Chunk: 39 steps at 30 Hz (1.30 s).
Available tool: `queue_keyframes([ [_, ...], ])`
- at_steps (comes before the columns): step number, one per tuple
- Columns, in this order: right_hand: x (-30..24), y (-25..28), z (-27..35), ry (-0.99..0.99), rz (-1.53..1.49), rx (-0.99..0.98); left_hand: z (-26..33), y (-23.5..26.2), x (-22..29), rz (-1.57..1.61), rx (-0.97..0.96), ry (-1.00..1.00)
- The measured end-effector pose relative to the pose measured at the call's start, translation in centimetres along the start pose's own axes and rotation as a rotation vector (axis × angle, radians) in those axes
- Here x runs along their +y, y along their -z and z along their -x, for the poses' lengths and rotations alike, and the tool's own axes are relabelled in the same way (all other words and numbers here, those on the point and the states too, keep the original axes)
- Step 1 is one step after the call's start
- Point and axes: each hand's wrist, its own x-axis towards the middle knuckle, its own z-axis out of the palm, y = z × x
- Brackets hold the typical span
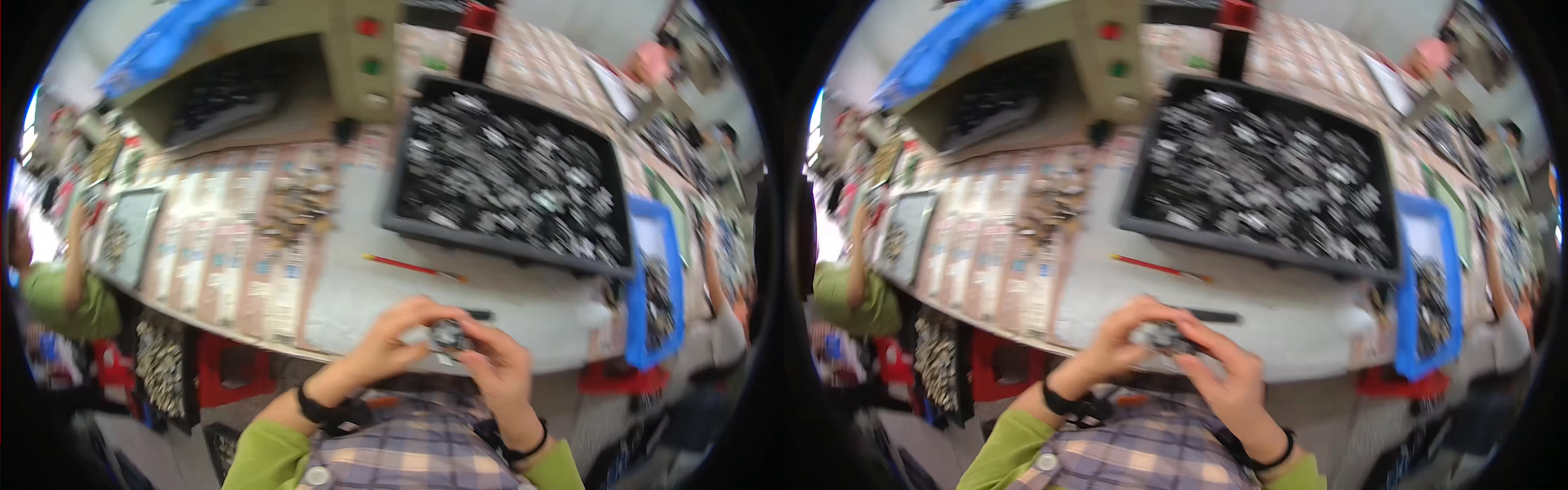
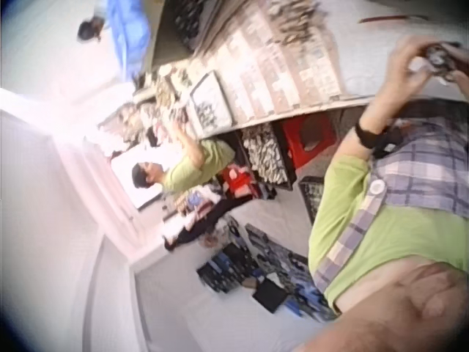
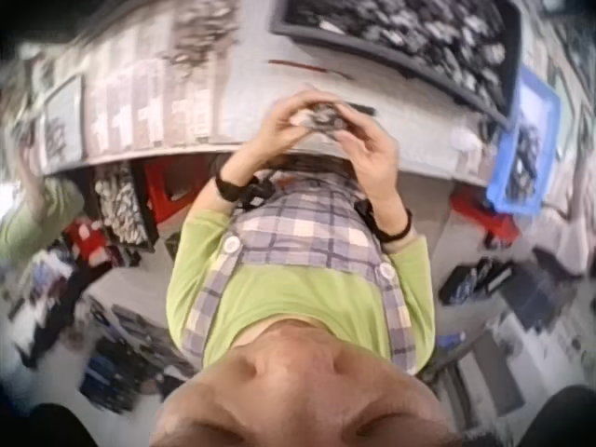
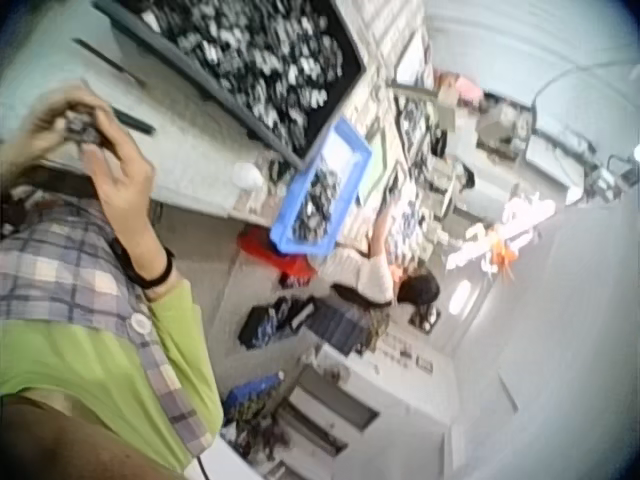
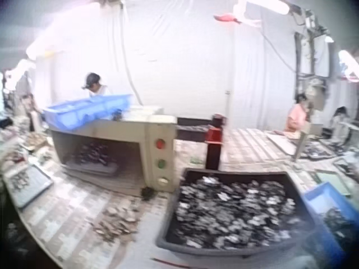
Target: Apply glue and assemble small plastic components at an industrial workshop table.
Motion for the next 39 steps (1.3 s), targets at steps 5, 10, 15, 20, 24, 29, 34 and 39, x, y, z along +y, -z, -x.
queue_keyframes([
  [5, 1.8, 0.4, 0.8, 0.071, 0.114, 0.074, 0.0, -1.4, 0.1, 0.170, 0.017, -0.056],
  [10, -0.9, 0.0, 0.6, 0.019, 0.142, -0.066, 0.6, -0.9, 0.0, 0.127, 0.074, -0.115],
  [15, -1.0, 0.3, 0.3, 0.017, 0.037, -0.133, 0.3, 0.6, 1.1, 0.027, 0.091, -0.221],
  [20, -1.1, 0.9, 0.0, 0.021, 0.091, -0.195, 0.3, 0.9, 1.1, 0.077, 0.038, -0.170],
  [24, -0.9, 1.3, 0.0, 0.004, 0.165, -0.182, 0.3, 0.7, 1.1, 0.000, 0.012, -0.154],
  [29, -0.1, 0.8, 0.0, -0.007, 0.185, -0.116, 0.2, 0.2, 1.8, -0.200, 0.103, -0.295],
  [34, 0.1, 0.3, 0.3, -0.014, 0.093, -0.079, 0.2, -0.1, 1.4, -0.327, 0.148, -0.422],
  [39, -0.6, 0.1, 0.1, 0.025, 0.280, -0.119, 0.2, -0.1, 1.4, -0.381, 0.151, -0.475],
])
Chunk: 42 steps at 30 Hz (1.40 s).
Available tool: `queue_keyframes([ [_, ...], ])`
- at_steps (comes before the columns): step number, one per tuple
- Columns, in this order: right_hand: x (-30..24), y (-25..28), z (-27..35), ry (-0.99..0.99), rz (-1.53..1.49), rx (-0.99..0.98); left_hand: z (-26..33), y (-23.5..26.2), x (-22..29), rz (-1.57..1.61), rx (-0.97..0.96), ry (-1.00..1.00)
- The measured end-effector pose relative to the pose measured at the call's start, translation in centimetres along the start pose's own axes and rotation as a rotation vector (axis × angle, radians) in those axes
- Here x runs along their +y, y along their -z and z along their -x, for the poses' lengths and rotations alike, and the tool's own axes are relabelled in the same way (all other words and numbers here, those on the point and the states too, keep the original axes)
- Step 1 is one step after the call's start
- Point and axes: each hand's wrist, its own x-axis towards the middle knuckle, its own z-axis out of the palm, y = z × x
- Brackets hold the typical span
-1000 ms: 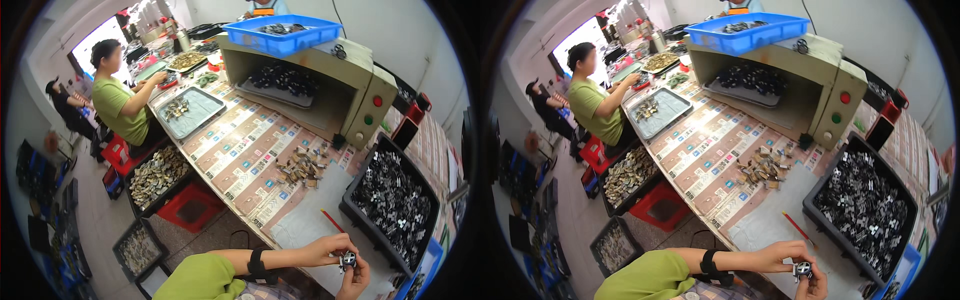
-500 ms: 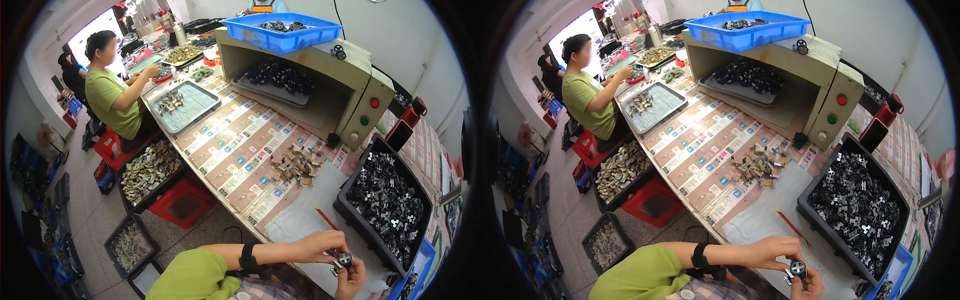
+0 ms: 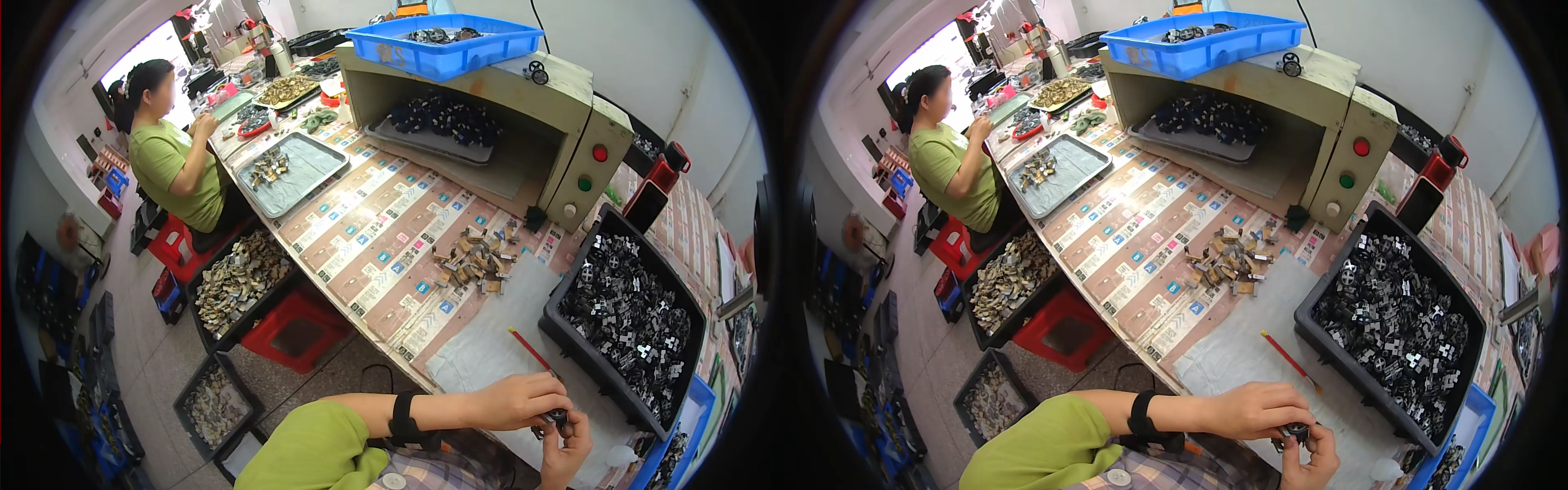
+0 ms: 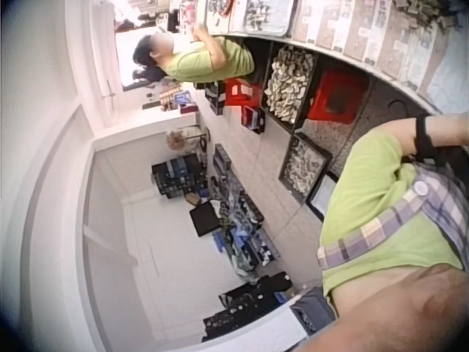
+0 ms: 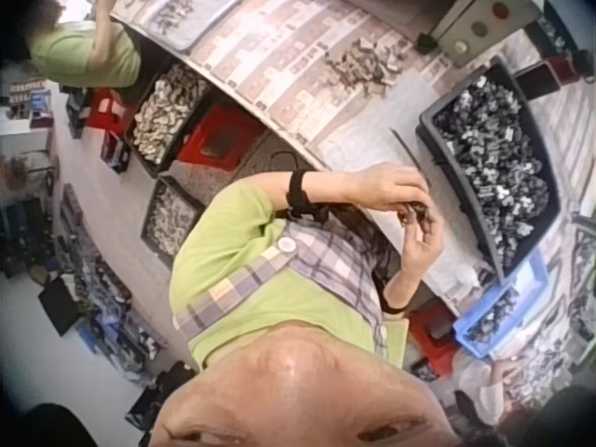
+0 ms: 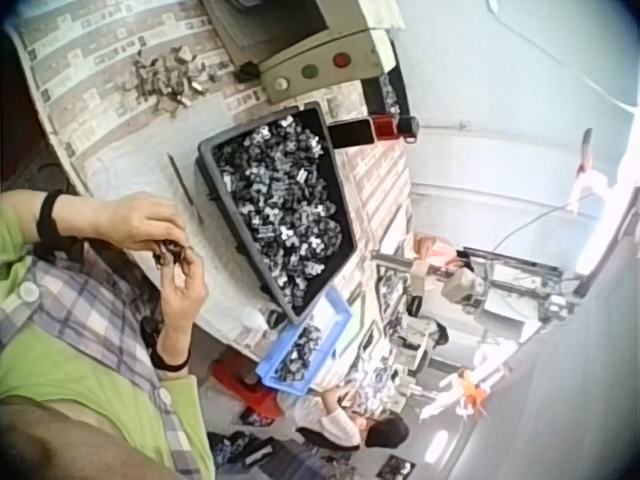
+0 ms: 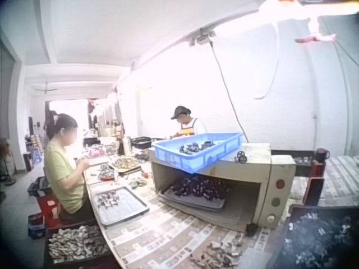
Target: Apply glue and assemble small plastic components at an industrial workshop table.
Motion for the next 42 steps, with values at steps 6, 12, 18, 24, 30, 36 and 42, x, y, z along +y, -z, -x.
queue_keyframes([
  [6, -1.4, -0.1, 0.7, 0.140, 0.141, -0.002, 0.7, -0.9, 0.4, -0.024, 0.062, -0.028],
  [12, -0.2, -0.6, 1.0, 0.092, 0.172, 0.056, 1.4, -1.3, -0.1, 0.002, 0.024, 0.059],
  [18, -1.0, -2.0, -1.4, 0.213, 0.164, 0.155, 1.9, -0.5, -1.1, 0.015, 0.087, 0.177],
  [24, -1.3, -1.4, -1.7, 0.350, 0.315, 0.111, 2.5, -0.7, -1.1, 0.049, 0.091, 0.217],
  [30, -1.0, -0.9, -1.4, 0.300, 0.289, 0.092, 3.0, -1.6, -1.0, 0.049, 0.118, 0.230],
  [36, -0.9, -1.1, -1.2, 0.269, 0.317, 0.064, 3.7, -2.2, -1.1, 0.056, 0.135, 0.267],
  [42, -1.6, -0.8, -0.6, 0.230, 0.356, 0.036, 3.0, -1.5, -0.7, 0.003, 0.083, 0.241],
])
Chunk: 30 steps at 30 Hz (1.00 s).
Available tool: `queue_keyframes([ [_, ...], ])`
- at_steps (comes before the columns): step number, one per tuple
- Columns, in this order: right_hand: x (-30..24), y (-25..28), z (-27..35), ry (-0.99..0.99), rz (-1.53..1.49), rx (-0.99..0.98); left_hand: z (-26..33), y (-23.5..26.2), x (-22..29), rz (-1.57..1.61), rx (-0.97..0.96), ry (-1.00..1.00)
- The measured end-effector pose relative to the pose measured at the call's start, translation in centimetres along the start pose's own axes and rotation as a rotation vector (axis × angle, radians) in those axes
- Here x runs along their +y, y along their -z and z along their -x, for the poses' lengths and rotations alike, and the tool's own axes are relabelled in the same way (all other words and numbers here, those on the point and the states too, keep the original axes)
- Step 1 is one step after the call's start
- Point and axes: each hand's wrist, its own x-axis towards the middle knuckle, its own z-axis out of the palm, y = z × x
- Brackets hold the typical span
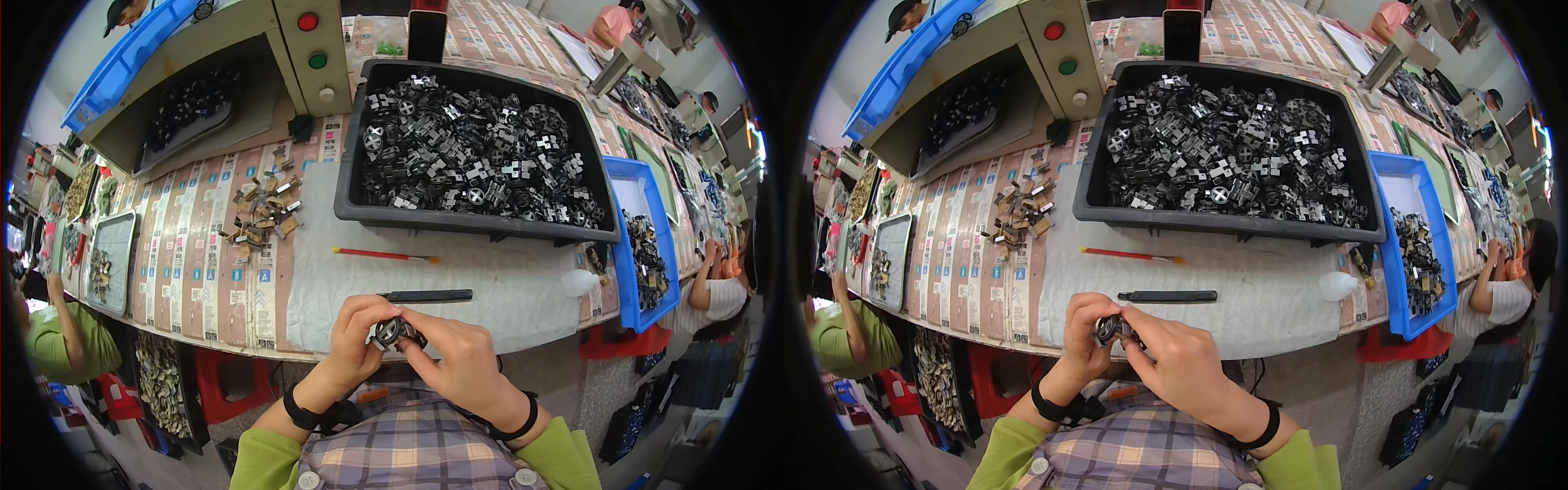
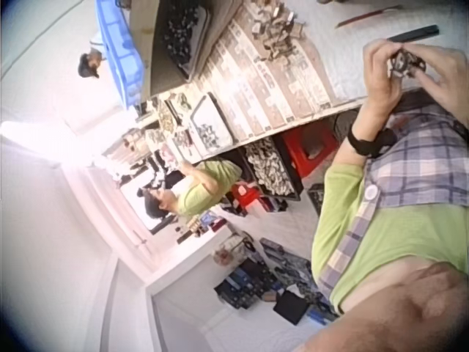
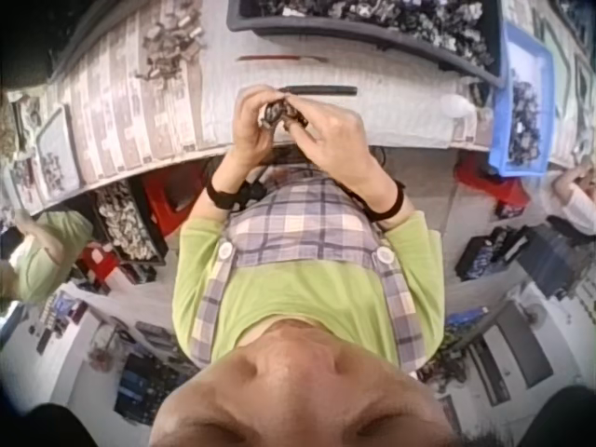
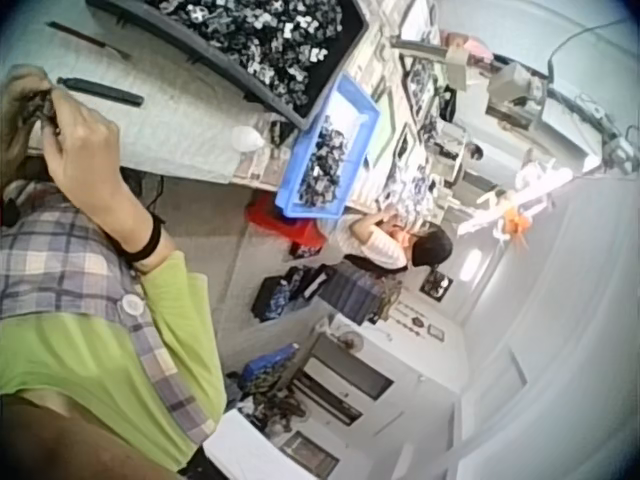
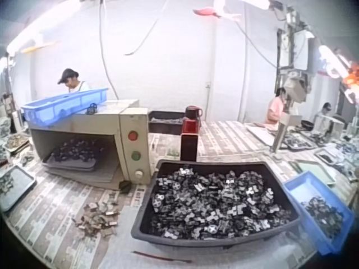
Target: Apply glue and assemble small plastic components at an industrial workshop table.
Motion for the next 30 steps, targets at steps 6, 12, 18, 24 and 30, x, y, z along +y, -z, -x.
queue_keyframes([
  [6, 2.0, -0.8, 0.9, -0.142, -0.369, -0.033, -1.4, 1.2, 0.9, -0.006, -0.136, 0.046],
  [12, 4.1, -1.1, 0.5, -0.655, -1.260, -0.233, -2.8, 1.5, 0.1, 0.228, -0.416, 0.329],
  [18, 4.3, -2.0, 0.2, -0.696, -1.318, -0.219, -2.2, 1.3, 0.0, 0.504, -0.468, 0.599],
  [24, 5.1, -1.8, 0.9, -0.523, -1.139, -0.116, -0.6, -0.8, -0.3, 0.584, -0.515, 0.487],
  [30, 6.7, -1.1, 2.7, -0.527, -1.194, -0.133, -1.0, -0.4, 0.7, 0.755, -0.523, 0.323],
])
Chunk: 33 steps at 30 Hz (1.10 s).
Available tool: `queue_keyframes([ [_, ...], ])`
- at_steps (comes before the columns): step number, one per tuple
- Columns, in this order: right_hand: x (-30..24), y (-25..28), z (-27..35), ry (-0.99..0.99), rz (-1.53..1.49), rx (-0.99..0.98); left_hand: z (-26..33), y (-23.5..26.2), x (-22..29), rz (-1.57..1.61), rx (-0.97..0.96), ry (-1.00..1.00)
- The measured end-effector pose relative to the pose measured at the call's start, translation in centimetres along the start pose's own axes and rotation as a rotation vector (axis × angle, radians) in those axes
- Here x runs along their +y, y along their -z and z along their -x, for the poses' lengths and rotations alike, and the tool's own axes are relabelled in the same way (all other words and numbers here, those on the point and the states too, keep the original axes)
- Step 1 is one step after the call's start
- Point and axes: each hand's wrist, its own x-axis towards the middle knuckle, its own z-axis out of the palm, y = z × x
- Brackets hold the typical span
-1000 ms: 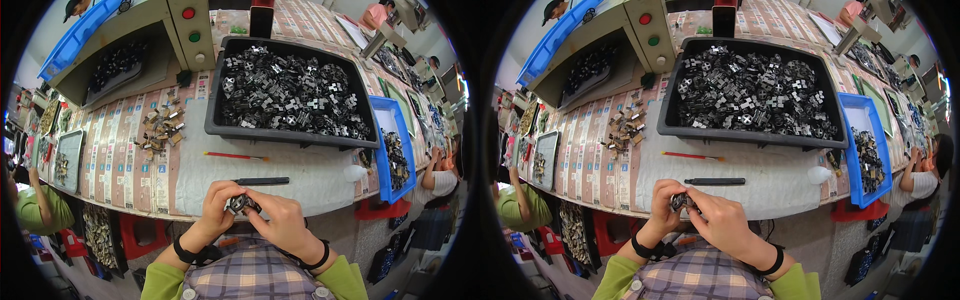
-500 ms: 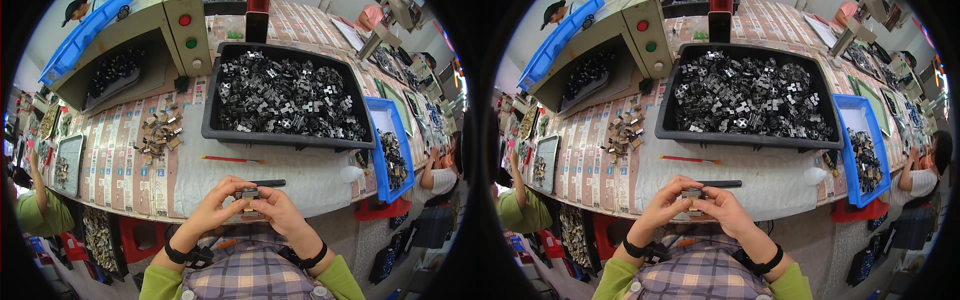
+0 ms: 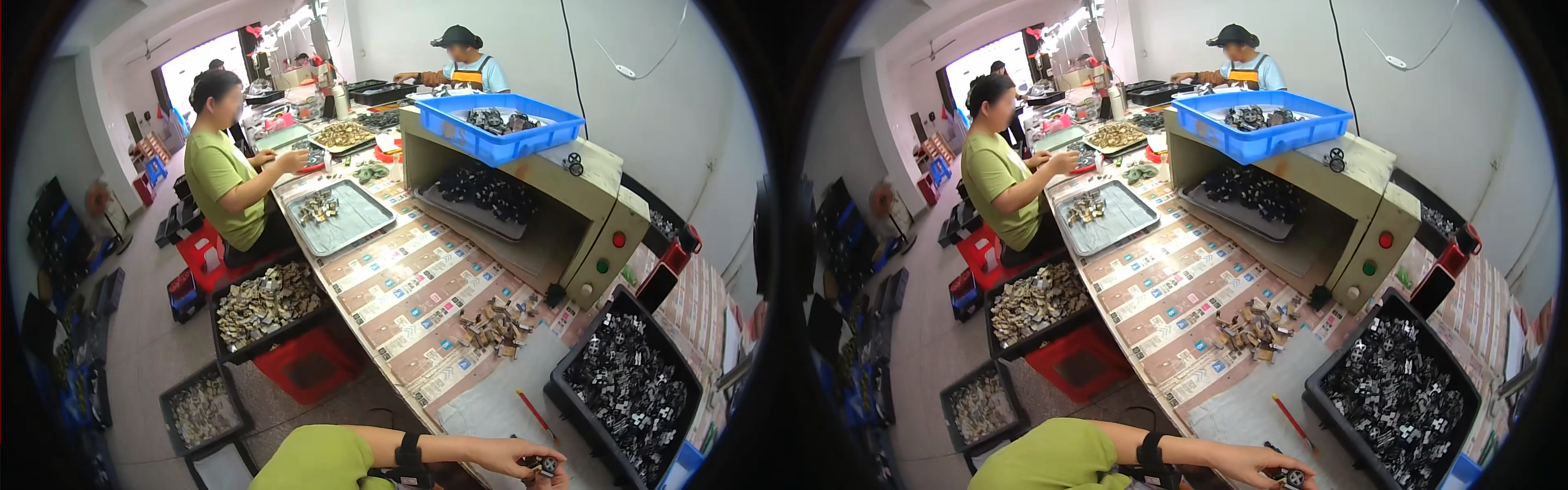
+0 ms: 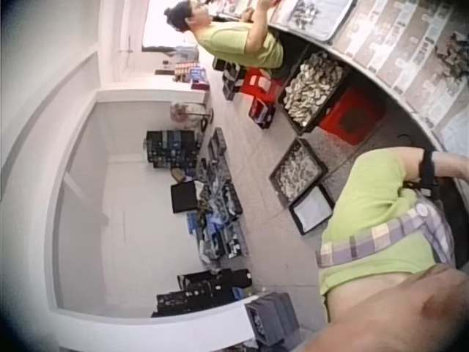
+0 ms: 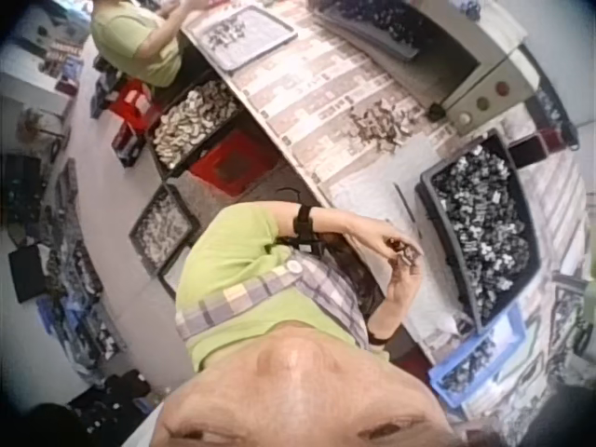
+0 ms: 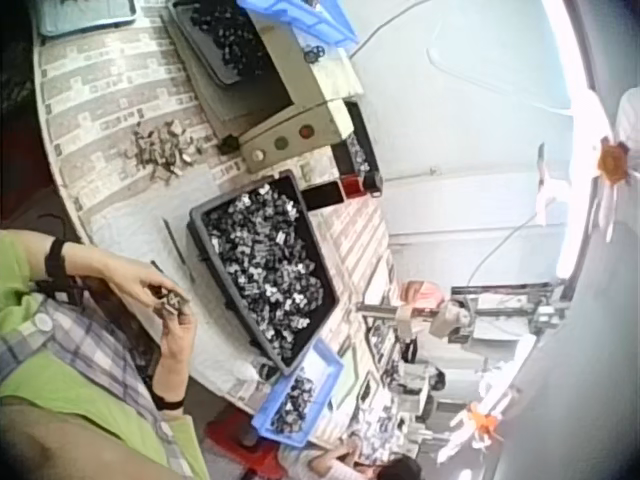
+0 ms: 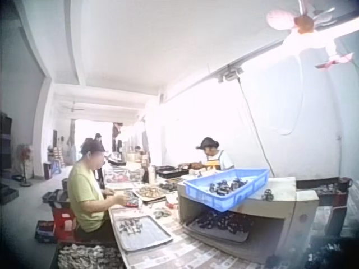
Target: Apply glue and assemble small plastic components at an industrial workshop table.
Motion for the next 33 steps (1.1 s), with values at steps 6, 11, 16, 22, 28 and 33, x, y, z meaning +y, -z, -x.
queue_keyframes([
  [6, -0.6, -1.7, -0.2, 0.163, 0.160, -0.010, 0.2, 0.4, 1.8, -0.033, 0.032, -0.050],
  [11, -1.1, -2.9, -0.4, 0.243, 0.223, -0.013, -0.3, 0.8, 1.1, 0.005, 0.027, -0.060],
  [16, -1.0, -2.9, -0.3, 0.205, 0.167, 0.030, -0.5, 0.6, 0.6, 0.302, -0.037, -0.007],
  [22, -0.7, -2.3, -0.3, 0.199, 0.264, 0.049, -0.5, -0.1, 0.3, 0.121, -0.058, 0.020],
  [28, -2.0, -3.5, -1.2, 0.116, 0.274, 0.074, 0.1, 1.4, -1.4, -0.212, 0.066, 0.087],
  [33, -9.1, 3.6, 2.2, 0.505, 0.477, 0.435, 0.5, 3.4, 2.0, -0.002, 0.222, 0.161],
])
